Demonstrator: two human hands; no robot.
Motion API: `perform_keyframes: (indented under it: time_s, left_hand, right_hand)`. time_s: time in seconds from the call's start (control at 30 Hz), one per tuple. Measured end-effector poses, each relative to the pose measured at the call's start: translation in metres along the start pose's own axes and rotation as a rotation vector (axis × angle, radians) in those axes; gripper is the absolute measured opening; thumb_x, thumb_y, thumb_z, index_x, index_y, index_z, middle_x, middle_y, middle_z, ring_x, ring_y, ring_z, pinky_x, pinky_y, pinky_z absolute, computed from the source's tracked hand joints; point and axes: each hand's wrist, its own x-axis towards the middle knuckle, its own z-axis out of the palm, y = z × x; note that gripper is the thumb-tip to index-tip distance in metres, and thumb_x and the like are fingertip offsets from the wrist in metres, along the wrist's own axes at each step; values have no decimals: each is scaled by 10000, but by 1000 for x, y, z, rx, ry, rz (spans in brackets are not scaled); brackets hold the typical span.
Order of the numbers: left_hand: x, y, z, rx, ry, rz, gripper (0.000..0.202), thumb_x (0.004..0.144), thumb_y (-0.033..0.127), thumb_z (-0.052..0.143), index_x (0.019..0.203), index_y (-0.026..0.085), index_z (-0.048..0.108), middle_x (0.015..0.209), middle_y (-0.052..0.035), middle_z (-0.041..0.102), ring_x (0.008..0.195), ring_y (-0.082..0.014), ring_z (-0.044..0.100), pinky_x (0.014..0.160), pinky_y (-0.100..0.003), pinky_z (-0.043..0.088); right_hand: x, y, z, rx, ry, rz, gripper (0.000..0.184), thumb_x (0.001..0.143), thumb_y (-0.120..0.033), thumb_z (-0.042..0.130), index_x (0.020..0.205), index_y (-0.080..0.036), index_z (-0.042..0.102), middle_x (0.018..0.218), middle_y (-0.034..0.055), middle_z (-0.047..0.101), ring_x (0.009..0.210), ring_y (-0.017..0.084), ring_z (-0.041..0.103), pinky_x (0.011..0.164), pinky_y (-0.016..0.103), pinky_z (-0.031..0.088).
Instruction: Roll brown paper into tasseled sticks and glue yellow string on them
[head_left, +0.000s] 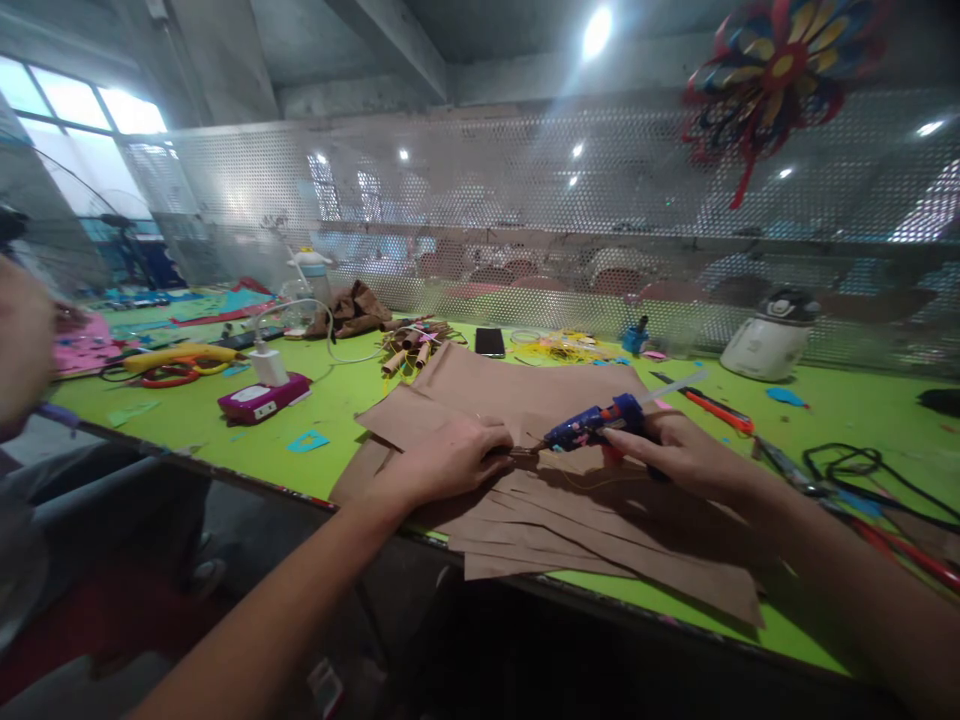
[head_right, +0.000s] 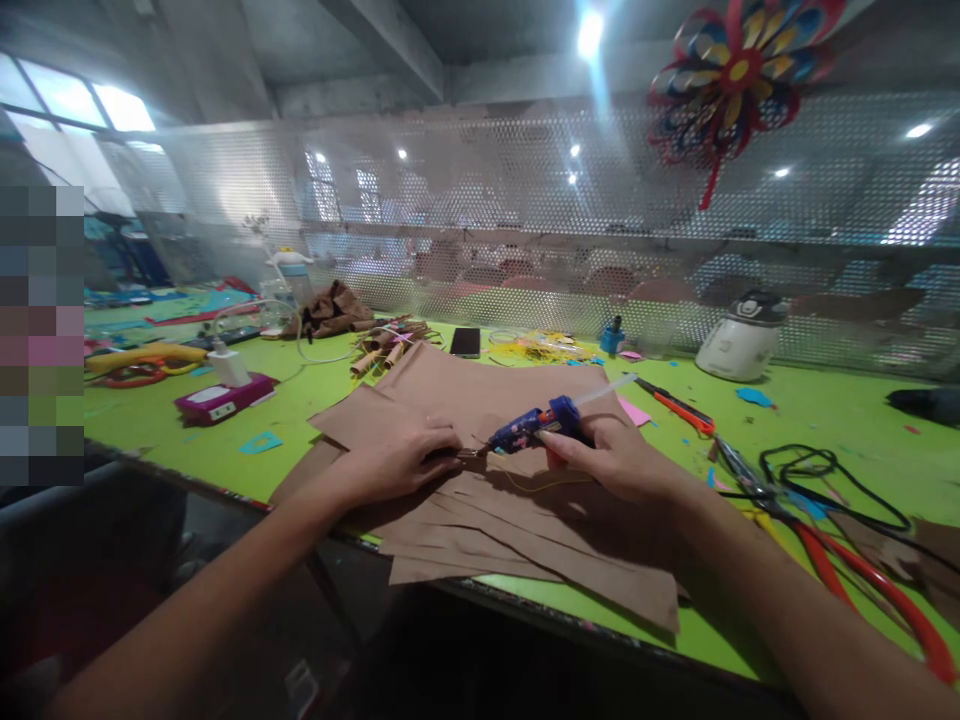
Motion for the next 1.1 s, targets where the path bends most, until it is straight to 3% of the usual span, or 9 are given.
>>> perform_keyframes:
  time_s: [0.33,1.1]
  left_hand:
    - [0,2,-2,-1,-6,-15,234,906,321,419,873,166,590,869,-48,589,749,-138,539,659,-243,386]
    - [0,2,-2,11,-8,-5,254,914,338,410,920,173,603,888,-51,591,773,-144,544,678,-243,386]
  right_hand:
    - [-1,2,-7,-27,-13,1,481,865,-538,404,685,-162,644,610,19,538,555,125,460,518,250,347]
    - [0,2,-3,-18,-24,-20,457,873,-519,409,702,-164,641,656,33,554,589,132,473,531,253,355]
